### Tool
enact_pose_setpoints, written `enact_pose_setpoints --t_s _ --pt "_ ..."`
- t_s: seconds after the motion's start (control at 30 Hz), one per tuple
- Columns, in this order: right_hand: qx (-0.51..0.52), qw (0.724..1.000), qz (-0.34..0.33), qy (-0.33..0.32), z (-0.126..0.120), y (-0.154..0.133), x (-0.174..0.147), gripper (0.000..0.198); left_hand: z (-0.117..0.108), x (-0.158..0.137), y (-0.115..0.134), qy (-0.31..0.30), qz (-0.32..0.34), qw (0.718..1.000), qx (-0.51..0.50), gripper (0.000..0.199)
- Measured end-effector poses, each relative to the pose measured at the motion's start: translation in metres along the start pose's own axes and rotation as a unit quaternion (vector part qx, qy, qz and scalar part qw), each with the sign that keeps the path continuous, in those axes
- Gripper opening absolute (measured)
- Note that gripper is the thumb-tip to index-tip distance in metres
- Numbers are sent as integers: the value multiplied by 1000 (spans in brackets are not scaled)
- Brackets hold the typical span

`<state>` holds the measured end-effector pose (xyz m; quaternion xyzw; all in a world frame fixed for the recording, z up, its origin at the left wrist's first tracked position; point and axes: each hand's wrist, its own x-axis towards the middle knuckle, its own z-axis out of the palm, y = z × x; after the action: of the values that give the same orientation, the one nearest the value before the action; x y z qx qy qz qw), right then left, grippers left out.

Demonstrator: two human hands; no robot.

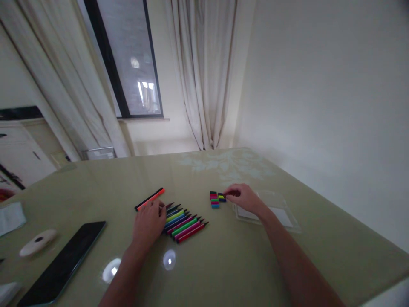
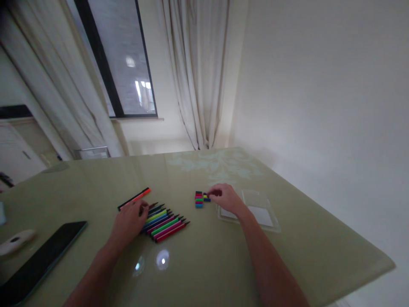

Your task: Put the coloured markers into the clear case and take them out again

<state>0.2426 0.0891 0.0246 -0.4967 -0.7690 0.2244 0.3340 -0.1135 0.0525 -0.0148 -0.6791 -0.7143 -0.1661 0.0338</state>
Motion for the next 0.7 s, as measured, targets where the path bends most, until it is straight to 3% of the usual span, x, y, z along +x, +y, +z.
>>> enact_pose_setpoints --t_s 0.17,0.4,0.7 --pt "-55 998 9 -31 3 -2 -3 13 0 3 -1 -21 -5 999 -27 31" --pt "-123 990 9 -62 14 -6 -4 10 -3 7 -15 46 -83 995 21 43" --pt "-193 980 13 -50 16 -13 -5 7 -12 4 -22 24 -128 991 22 41"
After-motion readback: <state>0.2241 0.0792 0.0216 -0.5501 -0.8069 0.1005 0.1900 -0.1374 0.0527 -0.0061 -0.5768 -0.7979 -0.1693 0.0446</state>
